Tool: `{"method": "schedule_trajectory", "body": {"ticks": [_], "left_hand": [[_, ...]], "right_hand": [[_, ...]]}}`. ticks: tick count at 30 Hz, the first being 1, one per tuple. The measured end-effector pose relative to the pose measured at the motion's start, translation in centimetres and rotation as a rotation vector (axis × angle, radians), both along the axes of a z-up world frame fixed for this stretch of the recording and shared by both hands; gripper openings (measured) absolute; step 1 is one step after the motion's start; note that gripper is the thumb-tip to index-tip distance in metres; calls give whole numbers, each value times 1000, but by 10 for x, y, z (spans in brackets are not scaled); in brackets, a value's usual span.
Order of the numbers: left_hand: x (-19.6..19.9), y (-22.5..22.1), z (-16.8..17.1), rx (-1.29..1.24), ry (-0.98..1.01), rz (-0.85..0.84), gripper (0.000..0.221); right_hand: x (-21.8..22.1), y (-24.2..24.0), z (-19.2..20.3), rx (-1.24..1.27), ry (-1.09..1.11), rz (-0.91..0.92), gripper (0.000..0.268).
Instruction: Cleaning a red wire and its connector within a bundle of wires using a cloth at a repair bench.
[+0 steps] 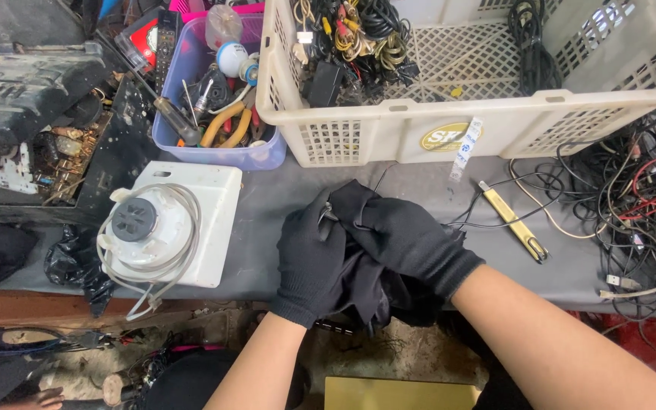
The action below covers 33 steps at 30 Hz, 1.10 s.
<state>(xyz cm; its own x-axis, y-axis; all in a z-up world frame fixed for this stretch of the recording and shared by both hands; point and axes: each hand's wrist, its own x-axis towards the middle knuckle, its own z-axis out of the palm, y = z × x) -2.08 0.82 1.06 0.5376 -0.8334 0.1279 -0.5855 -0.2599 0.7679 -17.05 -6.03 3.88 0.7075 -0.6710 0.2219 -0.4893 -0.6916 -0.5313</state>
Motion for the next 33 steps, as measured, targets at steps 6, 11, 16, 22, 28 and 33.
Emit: {"method": "schedule_trajectory", "body": {"ticks": [6, 11, 16, 22, 28, 33], "left_hand": [[8, -2, 4, 78, 69, -99, 61], [12, -13, 6, 244, 237, -94, 45], [17, -10, 18, 194, 394, -152, 44], [31, -5, 0, 150, 414, -229, 48], [37, -8, 2, 61, 446, -297, 48], [41, -5, 7, -15, 455, -373, 42]], "right_hand": [[-1, 10, 4, -142, 100, -8, 22], [-5, 12, 2, -202, 266, -22, 20], [4, 15, 14, -145, 218, -42, 27], [9, 8, 12, -105, 237, -34, 30], [-2, 6, 9, -165, 342, -41, 28], [0, 20, 39, -277, 453, 18, 25]]}}
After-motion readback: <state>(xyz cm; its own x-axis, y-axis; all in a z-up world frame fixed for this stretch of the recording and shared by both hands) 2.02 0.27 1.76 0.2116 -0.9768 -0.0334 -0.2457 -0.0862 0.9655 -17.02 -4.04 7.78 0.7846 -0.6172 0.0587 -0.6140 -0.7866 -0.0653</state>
